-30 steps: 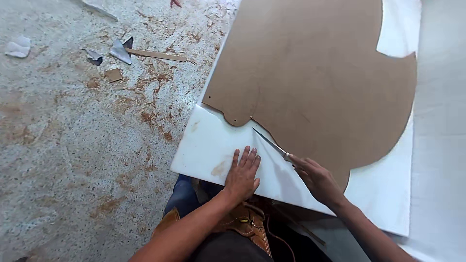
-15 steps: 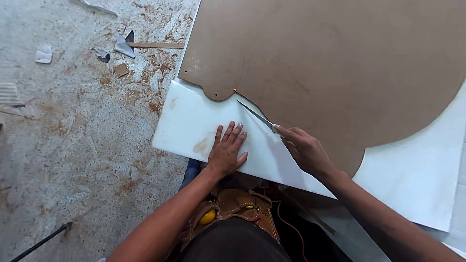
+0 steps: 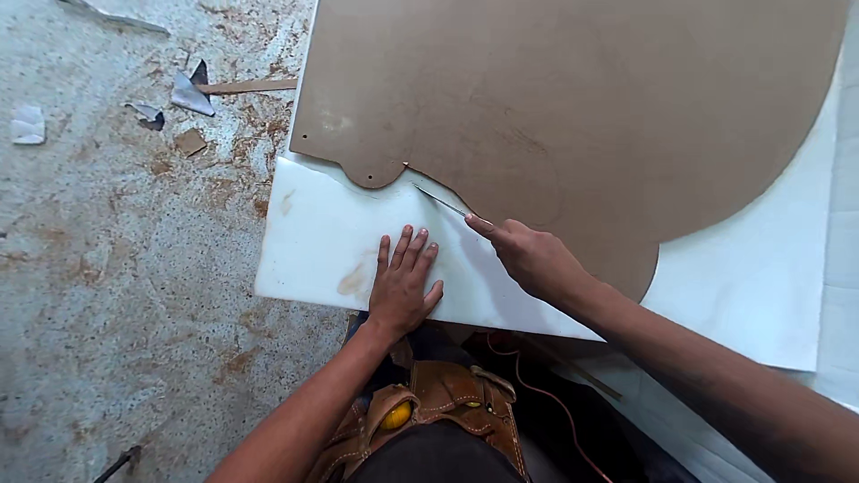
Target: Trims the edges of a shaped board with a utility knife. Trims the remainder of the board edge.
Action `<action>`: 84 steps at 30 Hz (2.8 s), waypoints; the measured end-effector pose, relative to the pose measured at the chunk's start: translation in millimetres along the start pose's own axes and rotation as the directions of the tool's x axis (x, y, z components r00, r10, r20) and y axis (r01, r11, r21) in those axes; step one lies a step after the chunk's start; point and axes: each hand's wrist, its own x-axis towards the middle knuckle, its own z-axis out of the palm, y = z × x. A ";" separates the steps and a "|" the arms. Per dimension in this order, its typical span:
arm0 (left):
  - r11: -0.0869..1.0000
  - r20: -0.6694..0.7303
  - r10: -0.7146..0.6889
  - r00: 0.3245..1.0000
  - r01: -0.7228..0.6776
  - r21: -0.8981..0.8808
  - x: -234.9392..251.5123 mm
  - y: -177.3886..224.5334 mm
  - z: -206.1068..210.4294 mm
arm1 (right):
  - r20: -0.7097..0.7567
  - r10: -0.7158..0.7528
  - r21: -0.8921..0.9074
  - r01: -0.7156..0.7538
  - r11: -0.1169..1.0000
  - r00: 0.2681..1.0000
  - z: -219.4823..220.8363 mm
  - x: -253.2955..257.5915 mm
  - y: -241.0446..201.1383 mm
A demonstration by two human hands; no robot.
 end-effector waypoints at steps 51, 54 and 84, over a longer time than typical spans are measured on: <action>0.994 -0.117 0.008 0.993 0.005 0.107 5.5 12.0 17.0 | 0.140 -0.027 -0.031 0.032 0.999 0.990 -8.0 -264.0 242.8; 0.993 -0.113 0.008 0.994 0.005 0.116 6.1 11.3 16.6 | 0.166 0.005 -0.054 0.004 0.999 0.986 -18.0 -275.9 249.5; 0.843 0.186 0.530 0.827 -0.539 -0.004 13.4 210.9 107.6 | -0.008 0.465 0.240 -0.449 0.861 0.885 101.3 -419.0 178.2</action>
